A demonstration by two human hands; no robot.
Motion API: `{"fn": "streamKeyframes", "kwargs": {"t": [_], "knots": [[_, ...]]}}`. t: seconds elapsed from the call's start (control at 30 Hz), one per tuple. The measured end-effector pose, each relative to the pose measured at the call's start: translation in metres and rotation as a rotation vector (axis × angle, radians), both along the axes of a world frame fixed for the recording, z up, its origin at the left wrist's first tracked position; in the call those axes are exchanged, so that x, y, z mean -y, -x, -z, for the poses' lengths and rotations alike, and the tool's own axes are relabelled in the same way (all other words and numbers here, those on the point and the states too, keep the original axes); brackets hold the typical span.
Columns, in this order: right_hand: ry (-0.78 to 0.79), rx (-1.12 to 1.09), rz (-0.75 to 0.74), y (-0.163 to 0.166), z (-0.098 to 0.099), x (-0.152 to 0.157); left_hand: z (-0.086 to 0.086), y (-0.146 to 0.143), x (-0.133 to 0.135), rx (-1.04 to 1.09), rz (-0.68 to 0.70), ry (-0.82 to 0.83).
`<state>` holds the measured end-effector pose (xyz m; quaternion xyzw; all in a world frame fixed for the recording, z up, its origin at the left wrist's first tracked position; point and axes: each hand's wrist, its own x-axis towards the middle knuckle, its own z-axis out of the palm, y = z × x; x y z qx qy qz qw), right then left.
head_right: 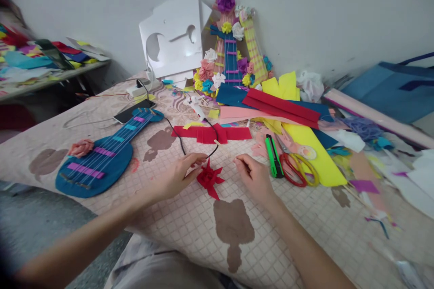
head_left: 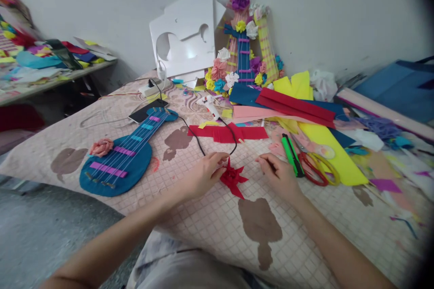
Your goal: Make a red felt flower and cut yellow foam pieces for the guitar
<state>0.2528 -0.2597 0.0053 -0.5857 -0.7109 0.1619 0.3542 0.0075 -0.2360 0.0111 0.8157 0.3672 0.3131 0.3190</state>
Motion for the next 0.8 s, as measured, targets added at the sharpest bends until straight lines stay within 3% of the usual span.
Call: {"fn": "streamKeyframes", "kwargs": {"t": [0.3, 0.37, 0.47, 0.6, 0.7, 0.8], "knots": [[-0.002, -0.012, -0.018, -0.006, 0.004, 0.0, 0.005, -0.012, -0.027, 0.083, 0.033, 0.046], [-0.015, 0.008, -0.028, -0.005, 0.004, 0.002, 0.008, -0.012, -0.032, 0.21, -0.022, 0.183], [-0.029, 0.028, -0.042, -0.002, 0.003, 0.004, 0.007, -0.011, -0.04, 0.534, -0.077, 0.568], [-0.019, 0.027, -0.062, 0.0, 0.003, 0.005, -0.006, -0.011, -0.05, 0.858, 0.005, 1.032], [-0.016, 0.028, -0.056, 0.0, 0.004, 0.004, -0.016, -0.014, -0.058, 0.878, 0.041, 1.18], [-0.024, 0.019, -0.038, -0.001, 0.005, 0.004, -0.018, -0.015, -0.062, 0.839, 0.06, 1.133]]}}
